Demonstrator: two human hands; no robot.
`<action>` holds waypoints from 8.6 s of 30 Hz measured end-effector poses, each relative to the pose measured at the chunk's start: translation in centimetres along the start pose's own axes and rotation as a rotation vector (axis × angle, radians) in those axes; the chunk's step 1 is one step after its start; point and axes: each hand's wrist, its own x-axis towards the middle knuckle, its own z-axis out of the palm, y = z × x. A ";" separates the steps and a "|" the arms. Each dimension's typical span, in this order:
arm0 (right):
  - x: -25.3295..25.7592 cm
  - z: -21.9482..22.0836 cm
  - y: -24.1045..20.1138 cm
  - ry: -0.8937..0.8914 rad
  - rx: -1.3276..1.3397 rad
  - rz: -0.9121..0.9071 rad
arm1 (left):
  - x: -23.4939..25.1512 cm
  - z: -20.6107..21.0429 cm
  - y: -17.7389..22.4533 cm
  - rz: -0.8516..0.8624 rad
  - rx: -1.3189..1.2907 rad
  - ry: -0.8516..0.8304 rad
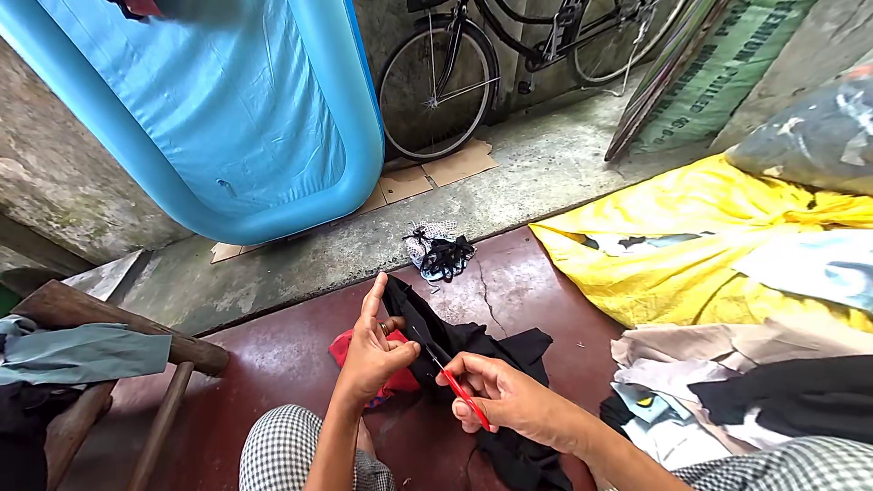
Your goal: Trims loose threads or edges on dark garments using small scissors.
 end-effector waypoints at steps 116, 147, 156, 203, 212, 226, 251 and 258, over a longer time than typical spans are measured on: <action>1.2 0.9 2.1 0.176 -0.049 -0.070 | -0.4 1.7 -4.0 0.099 -0.136 0.248; 1.7 0.0 2.6 0.191 0.070 0.038 | -1.4 2.8 -5.3 -0.070 -0.164 0.184; 1.2 0.2 3.0 0.249 -0.250 0.214 | -0.3 1.5 -5.7 -0.252 -0.096 0.248; 0.8 1.4 2.7 0.105 0.022 0.041 | -0.4 0.7 -4.0 -0.004 0.077 0.153; 0.9 0.7 2.2 0.141 -0.084 0.047 | -0.6 0.4 -3.5 -0.006 0.045 0.112; 1.4 0.5 1.5 0.042 0.120 0.013 | -1.3 0.5 -2.4 0.010 0.048 0.002; 1.8 -0.7 1.7 0.088 0.165 0.014 | -2.0 1.7 -3.7 -0.031 0.013 -0.143; 2.0 -0.1 1.7 0.217 0.141 0.036 | -1.7 1.8 -4.4 -0.054 -0.074 -0.113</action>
